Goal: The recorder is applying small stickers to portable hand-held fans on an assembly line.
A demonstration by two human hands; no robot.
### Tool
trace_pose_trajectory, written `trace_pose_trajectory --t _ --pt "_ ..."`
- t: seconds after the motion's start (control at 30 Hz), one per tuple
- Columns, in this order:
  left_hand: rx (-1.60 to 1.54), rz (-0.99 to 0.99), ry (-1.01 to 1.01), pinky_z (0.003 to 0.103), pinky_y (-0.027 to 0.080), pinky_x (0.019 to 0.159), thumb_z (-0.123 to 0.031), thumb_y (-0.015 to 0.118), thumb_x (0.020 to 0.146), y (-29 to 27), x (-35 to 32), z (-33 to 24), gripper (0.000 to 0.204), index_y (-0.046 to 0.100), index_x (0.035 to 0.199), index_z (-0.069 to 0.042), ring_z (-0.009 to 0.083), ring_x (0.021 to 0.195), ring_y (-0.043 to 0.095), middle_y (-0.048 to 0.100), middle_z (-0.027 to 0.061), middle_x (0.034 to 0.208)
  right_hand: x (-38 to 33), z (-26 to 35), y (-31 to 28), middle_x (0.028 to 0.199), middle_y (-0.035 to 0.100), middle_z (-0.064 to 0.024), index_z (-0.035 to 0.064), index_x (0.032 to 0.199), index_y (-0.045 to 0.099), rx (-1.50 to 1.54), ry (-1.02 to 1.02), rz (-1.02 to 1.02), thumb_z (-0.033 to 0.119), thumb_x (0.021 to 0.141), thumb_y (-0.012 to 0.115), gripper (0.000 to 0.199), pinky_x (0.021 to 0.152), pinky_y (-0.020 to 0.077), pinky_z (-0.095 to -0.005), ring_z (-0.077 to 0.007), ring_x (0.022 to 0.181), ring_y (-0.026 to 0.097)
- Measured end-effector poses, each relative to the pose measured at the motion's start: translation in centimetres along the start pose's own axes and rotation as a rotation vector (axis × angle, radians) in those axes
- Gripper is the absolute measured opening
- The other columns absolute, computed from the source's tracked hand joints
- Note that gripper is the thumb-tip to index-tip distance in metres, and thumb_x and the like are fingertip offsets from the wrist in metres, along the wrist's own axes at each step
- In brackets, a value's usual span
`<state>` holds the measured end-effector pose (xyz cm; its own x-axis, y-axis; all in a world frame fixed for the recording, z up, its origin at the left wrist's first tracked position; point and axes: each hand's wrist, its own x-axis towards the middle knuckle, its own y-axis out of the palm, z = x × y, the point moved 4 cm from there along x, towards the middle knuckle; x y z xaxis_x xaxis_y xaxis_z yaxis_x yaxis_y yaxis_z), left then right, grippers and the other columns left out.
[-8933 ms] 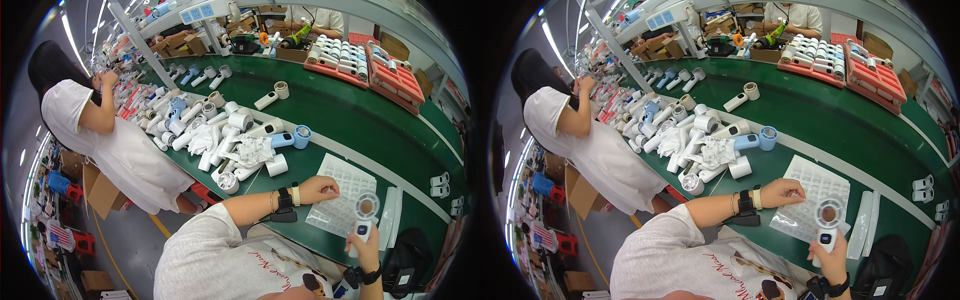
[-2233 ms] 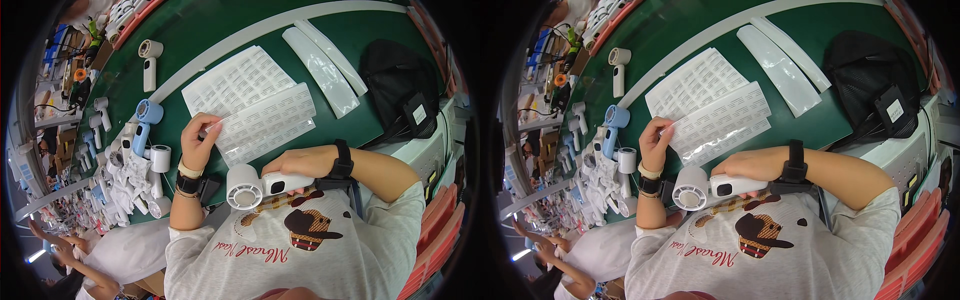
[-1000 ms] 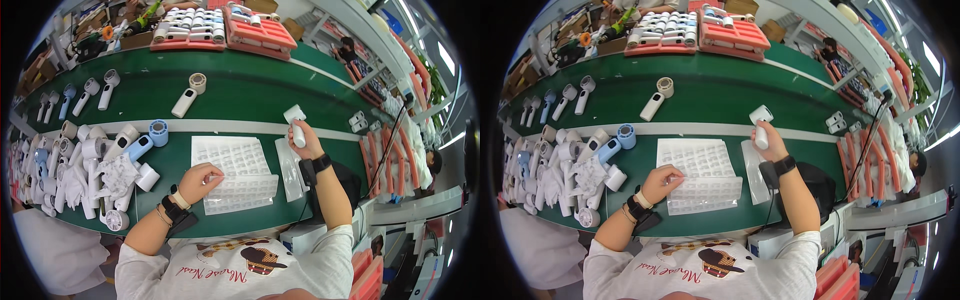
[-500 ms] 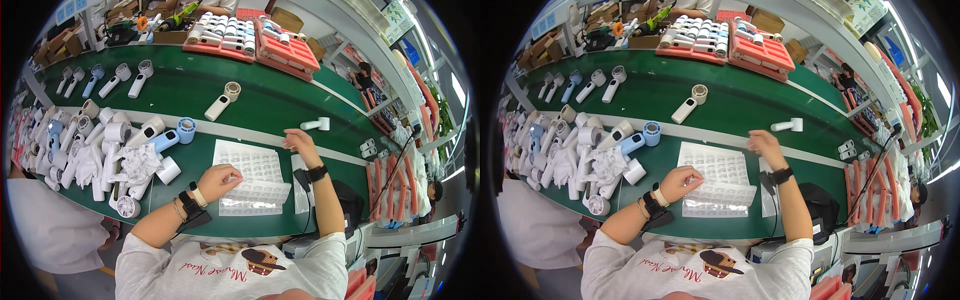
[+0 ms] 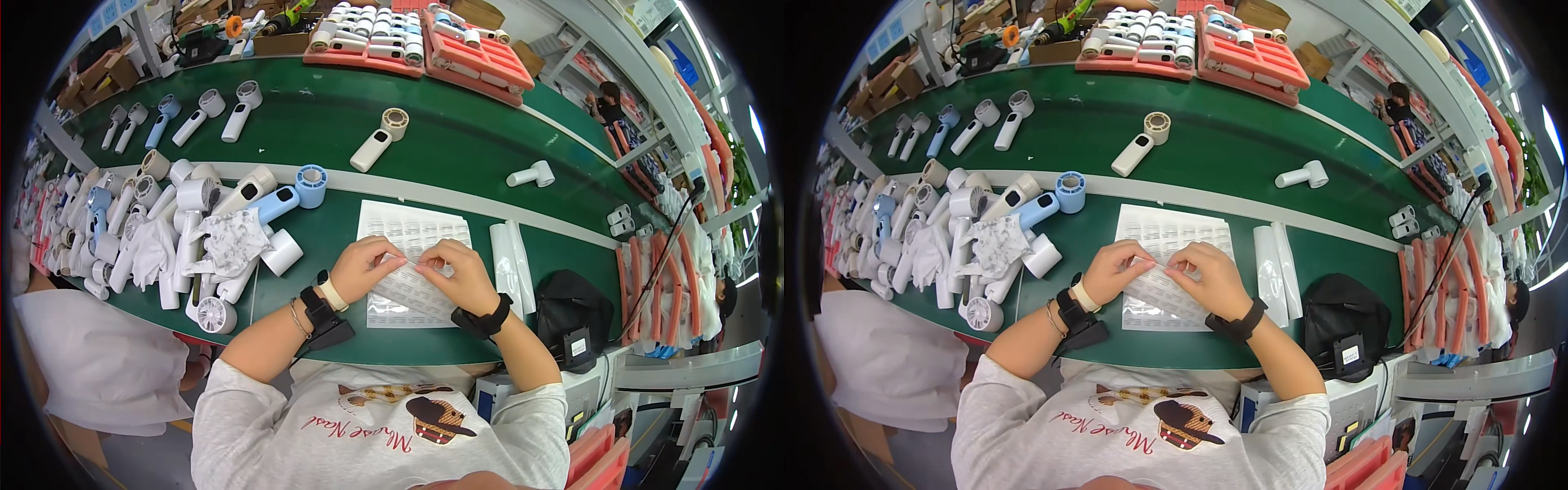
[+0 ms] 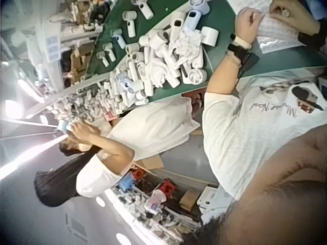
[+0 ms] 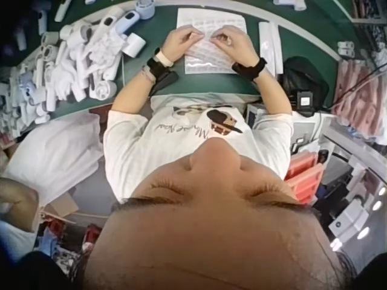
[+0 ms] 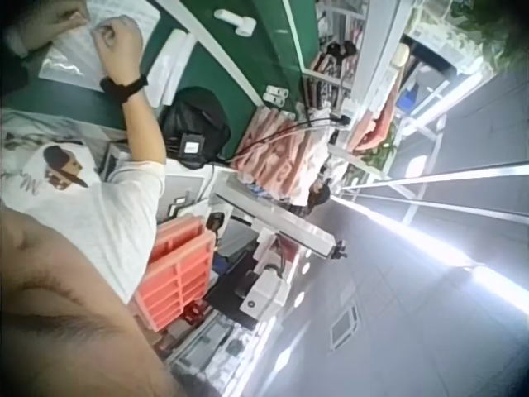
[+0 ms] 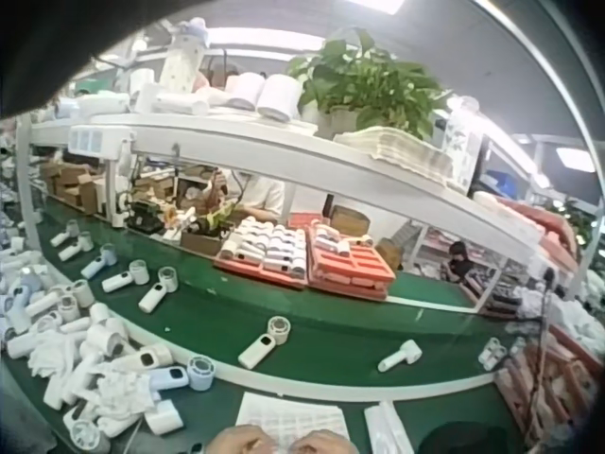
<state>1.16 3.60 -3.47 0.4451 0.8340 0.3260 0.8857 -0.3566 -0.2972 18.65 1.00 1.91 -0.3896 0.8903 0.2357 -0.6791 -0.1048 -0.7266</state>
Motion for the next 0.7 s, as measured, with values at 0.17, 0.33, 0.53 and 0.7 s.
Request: trace_pose_trajectory --t 0.17,0.33,0.53,0.7 --pt "0.032 -0.022 -0.023 0.027 0.037 0.054 -0.019 0.066 0.085 -0.1 -0.3 0.0 0.017 0.063 0.082 -0.002 0.0153 0.058 0.046 0.055 0.0065 0.068 -0.4 0.5 0.0 0.078 0.060 -0.0066 0.0034 0.081 0.064 0.015 -0.087 0.042 0.008 0.076 0.072 0.010 0.065 0.0447 -0.0282 -0.0199 0.073 0.056" --pt "0.022 -0.110 -0.090 0.029 0.037 0.053 -0.022 0.065 0.085 -0.3 -0.2 0.4 0.021 0.062 0.079 -0.002 0.0166 0.057 0.046 0.053 0.0075 0.065 -0.3 1.9 -0.9 0.081 0.060 -0.0065 0.0036 0.085 0.066 0.121 -0.198 0.060 0.004 0.075 0.072 0.012 0.067 0.0436 -0.0269 -0.0183 0.075 0.056" --pt "0.058 -0.207 -0.054 0.035 0.039 0.054 -0.029 0.063 0.087 -0.6 -0.4 0.9 0.028 0.061 0.077 -0.003 0.0251 0.058 0.050 0.054 0.0119 0.065 2.9 2.0 -0.7 0.084 0.060 -0.0044 0.0044 0.105 0.063 0.191 -0.123 -0.024 0.001 0.076 0.070 0.030 0.067 0.0432 -0.0250 -0.0133 0.077 0.056" --pt "0.047 -0.263 -0.122 0.033 0.038 0.054 -0.029 0.063 0.087 -0.4 -0.3 1.9 0.026 0.060 0.080 -0.004 0.0214 0.057 0.049 0.052 0.0105 0.064 7.3 -1.0 0.6 0.083 0.060 -0.0034 0.0060 0.129 0.045 0.341 -0.020 0.001 0.003 0.081 0.065 0.052 0.066 0.0441 -0.0230 -0.0087 0.075 0.055"
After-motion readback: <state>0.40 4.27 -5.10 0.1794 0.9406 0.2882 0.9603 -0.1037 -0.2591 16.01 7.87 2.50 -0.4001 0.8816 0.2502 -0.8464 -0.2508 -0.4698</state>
